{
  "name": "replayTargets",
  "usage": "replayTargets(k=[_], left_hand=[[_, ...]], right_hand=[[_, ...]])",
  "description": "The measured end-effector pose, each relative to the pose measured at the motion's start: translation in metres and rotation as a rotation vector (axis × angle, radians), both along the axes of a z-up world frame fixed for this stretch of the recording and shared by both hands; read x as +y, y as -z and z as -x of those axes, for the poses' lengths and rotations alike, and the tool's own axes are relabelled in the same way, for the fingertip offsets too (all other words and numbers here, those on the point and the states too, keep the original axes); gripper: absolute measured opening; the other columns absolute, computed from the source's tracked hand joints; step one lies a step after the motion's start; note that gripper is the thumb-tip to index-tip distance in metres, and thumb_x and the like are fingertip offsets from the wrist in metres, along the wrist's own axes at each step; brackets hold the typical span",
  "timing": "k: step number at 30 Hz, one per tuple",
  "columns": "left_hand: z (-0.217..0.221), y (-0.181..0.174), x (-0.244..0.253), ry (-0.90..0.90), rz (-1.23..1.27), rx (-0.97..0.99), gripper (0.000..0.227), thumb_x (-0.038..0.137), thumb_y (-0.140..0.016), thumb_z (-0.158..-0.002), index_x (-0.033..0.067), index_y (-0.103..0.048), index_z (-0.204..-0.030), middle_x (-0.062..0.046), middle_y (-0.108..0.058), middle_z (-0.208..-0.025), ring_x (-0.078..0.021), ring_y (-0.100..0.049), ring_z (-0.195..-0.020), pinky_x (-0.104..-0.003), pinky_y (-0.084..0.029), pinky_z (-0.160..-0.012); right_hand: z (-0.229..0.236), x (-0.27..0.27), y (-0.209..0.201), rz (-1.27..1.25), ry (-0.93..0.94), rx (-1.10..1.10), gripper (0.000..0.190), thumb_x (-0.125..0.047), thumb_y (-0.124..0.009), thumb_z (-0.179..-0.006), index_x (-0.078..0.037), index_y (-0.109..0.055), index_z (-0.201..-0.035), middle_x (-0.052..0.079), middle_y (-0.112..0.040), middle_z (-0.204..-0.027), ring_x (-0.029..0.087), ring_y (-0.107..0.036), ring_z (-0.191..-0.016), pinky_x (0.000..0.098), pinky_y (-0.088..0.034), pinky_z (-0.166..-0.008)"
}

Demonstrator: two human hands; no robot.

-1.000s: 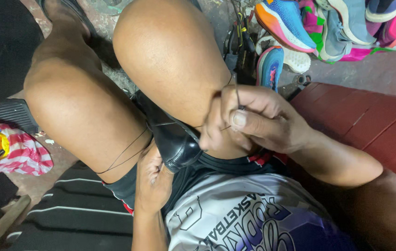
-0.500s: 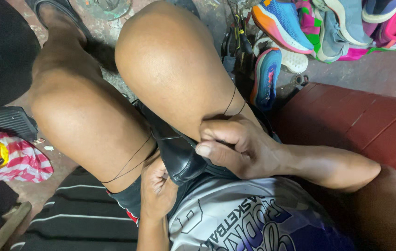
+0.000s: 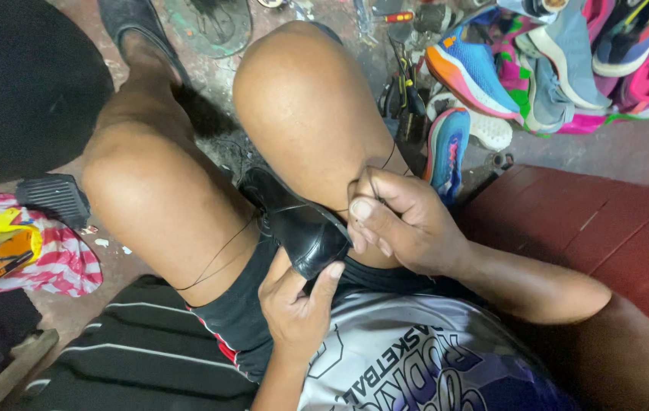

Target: The person sits on the floor and sews a black shoe using a needle and thread. They repeatedly pass the needle through the shoe's sole and upper, pulling the thread tight to secure the seam.

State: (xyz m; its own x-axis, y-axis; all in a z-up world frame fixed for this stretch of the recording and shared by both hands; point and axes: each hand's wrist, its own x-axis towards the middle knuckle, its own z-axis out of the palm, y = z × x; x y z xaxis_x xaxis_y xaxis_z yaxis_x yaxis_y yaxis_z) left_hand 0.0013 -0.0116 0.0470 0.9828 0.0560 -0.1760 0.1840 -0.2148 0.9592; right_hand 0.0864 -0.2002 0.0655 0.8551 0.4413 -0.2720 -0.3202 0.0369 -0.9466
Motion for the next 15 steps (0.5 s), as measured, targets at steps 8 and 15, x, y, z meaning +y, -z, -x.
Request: replayTargets(k=[8, 15], left_hand=[[0.012, 0.032, 0.038, -0.258, 0.869, 0.055, 0.034, 0.015, -0.071, -0.099, -0.0072, -0.067, -0.125, -0.015, -0.07, -0.122, -0.0246, -0.064, -0.115, -0.04, -0.047, -0.106], [-0.002, 0.042, 0.078, -0.273, 1.292, -0.127, 0.044, 0.019, -0.065, -0.101, -0.004, -0.057, -0.138, -0.018, -0.063, -0.138, -0.0313, -0.054, -0.135, -0.049, -0.034, -0.121]], right_hand=[[-0.011, -0.012, -0.023, -0.001, 0.046, -0.099, 0.022, -0.013, -0.045, -0.108, 0.0, -0.06, -0.1, 0.008, -0.066, -0.1, 0.006, -0.055, -0.065, 0.0187, -0.038, -0.051], [-0.013, -0.027, -0.033, 0.216, 0.12, -0.141, 0.018, -0.01, -0.049, -0.108, 0.001, -0.061, -0.099, 0.013, -0.067, -0.098, 0.012, -0.062, -0.068, 0.0215, -0.041, -0.051]])
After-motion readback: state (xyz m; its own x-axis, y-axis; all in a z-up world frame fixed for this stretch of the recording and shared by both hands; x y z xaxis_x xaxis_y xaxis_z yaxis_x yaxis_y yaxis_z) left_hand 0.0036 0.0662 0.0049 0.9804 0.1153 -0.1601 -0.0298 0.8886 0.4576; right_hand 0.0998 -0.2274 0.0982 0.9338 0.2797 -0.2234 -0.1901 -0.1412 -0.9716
